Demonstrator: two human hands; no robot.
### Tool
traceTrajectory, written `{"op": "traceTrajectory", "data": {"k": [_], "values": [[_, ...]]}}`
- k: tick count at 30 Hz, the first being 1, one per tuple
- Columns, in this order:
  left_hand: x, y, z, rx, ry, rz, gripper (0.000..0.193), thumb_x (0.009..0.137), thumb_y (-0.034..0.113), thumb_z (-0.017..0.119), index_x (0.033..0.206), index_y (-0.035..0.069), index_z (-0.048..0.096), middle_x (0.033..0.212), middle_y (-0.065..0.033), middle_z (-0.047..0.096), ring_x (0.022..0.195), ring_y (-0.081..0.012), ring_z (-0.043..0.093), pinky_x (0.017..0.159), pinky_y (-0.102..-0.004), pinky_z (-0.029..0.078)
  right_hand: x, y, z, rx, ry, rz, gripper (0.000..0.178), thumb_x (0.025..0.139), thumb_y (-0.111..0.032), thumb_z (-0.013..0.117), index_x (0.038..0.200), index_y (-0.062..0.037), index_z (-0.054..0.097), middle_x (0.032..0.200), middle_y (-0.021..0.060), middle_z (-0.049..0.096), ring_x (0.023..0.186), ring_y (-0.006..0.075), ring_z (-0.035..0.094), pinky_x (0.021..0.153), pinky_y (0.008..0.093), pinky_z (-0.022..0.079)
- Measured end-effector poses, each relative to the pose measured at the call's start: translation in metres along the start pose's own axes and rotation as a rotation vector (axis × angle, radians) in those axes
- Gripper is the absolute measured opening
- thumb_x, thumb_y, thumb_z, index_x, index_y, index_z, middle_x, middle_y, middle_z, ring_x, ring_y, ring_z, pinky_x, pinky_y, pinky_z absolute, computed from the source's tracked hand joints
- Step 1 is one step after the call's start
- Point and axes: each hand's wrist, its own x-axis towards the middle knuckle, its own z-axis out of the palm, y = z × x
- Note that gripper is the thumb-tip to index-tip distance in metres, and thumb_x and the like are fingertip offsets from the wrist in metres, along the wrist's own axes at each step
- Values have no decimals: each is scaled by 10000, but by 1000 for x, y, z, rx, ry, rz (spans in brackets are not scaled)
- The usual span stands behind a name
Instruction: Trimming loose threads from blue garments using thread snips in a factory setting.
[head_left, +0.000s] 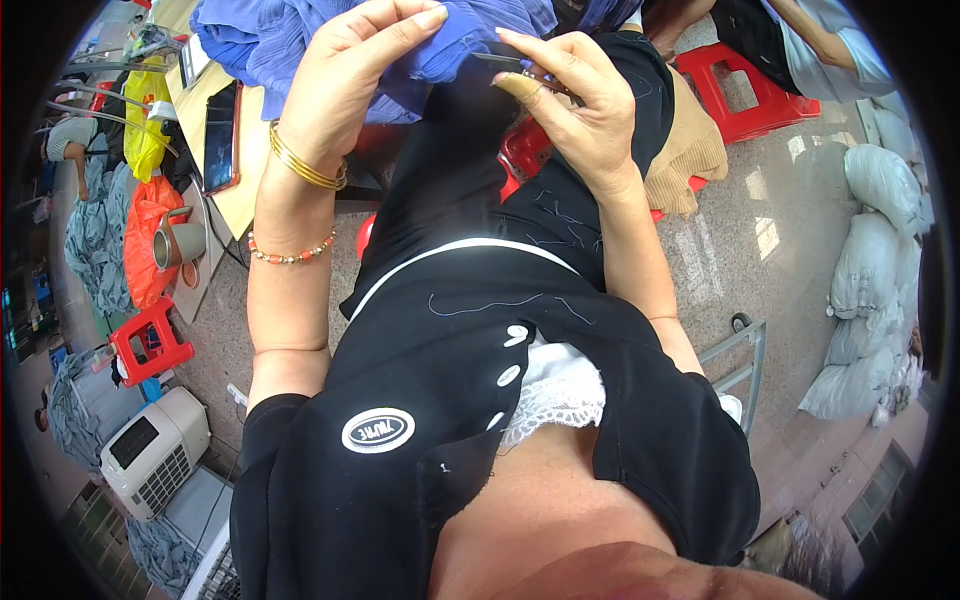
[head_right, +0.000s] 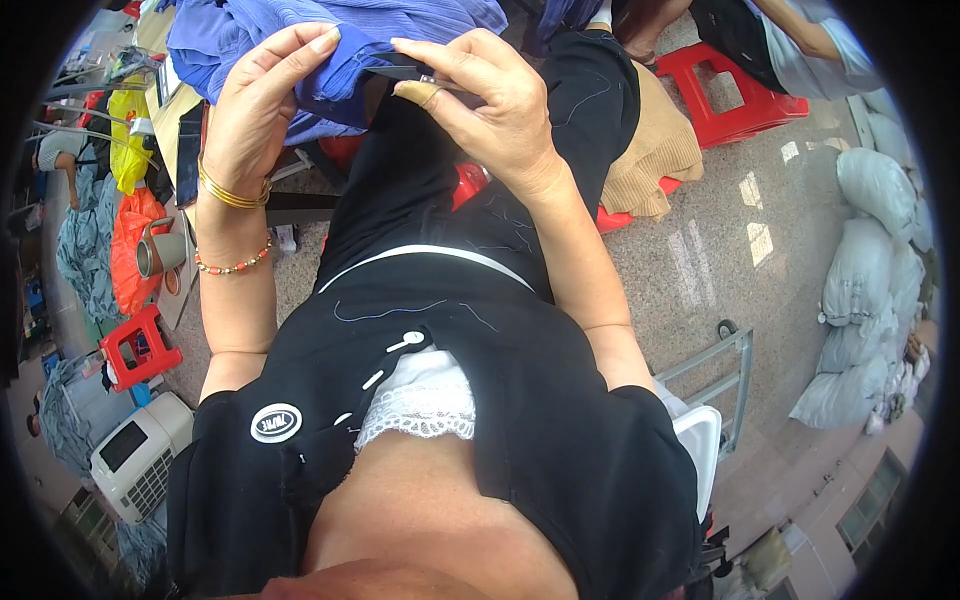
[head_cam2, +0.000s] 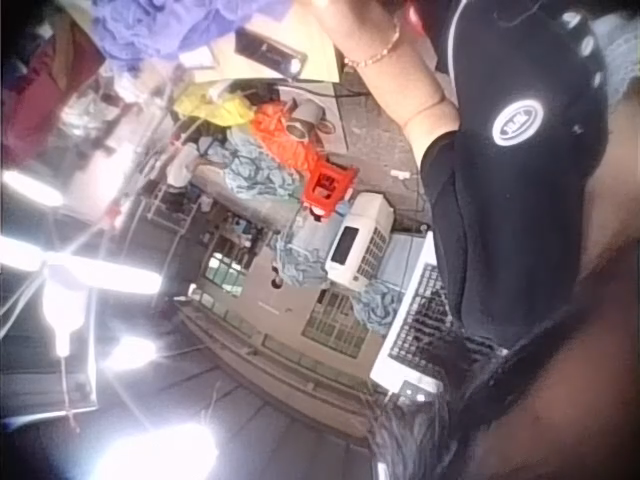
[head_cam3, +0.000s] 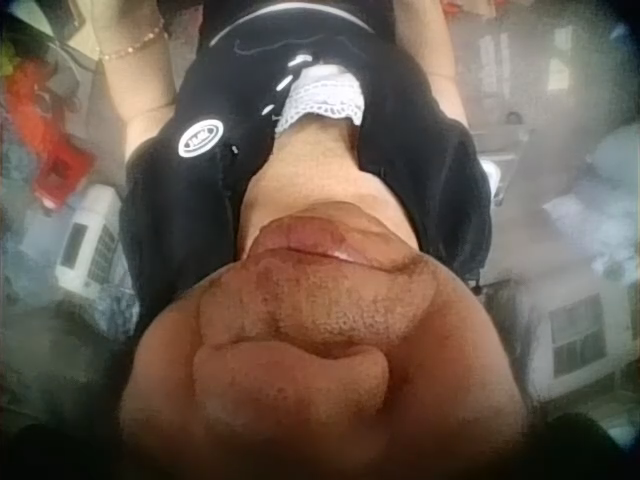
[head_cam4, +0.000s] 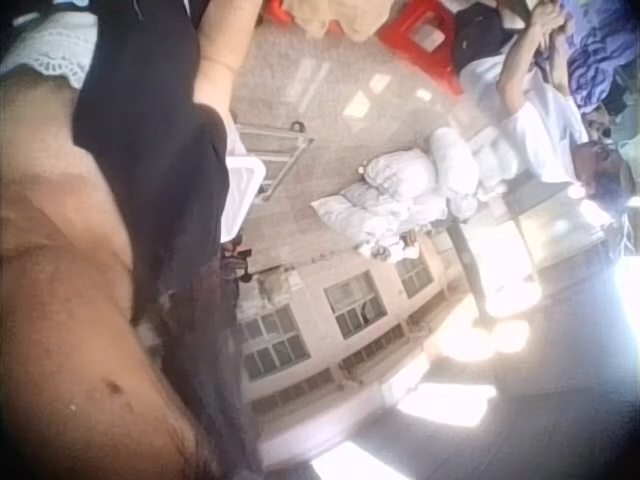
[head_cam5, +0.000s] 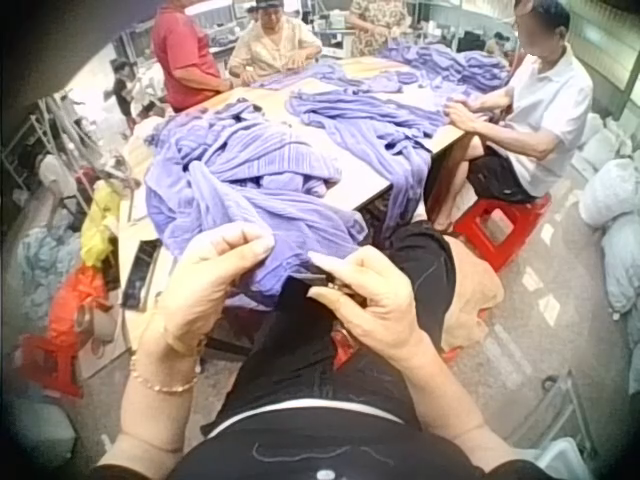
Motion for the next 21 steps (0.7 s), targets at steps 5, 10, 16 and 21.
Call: {"op": "traceTrajectory", "data": {"k": [5, 10, 16, 21], "values": [[0, -2, 1, 1, 18, -20, 252, 1002, 152, 649, 1203, 4, 680, 1117, -34, 717, 1044, -82, 658, 897, -195, 489, 1, 2, 2, -14, -4, -11, 405, 794, -49, 830, 1185, -132, 765, 824, 16, 593, 687, 103, 597, 623, 233, 508], [6, -9, 2, 55, 3, 8, 240, 999, 158, 654, 1184, 10, 688, 1095, -18, 718, 1004, -60, 651, 863, -182, 480, 3, 3, 4, -30, 4, 7, 410, 780, -64, 835, 1178, -142, 770, 799, 17, 589, 672, 114, 586, 608, 247, 489], [12, -13, 5, 68, -1, -18, 242, 997, 169, 660, 1190, 28, 699, 1081, -5, 721, 995, -46, 646, 845, -169, 472, 3, 8, 2, -89, 7, 14, 402, 772, -75, 835, 1164, -140, 776, 775, 24, 583, 657, 128, 568, 581, 265, 461], [19, -17, 7, 56, -12, -45, 254, 994, 169, 664, 1202, 26, 697, 1087, -8, 722, 1019, -57, 647, 872, -178, 471, 2, 14, 0, -106, -5, 58, 403, 765, -77, 837, 1159, -137, 778, 775, 28, 588, 653, 132, 566, 580, 268, 461]]}}
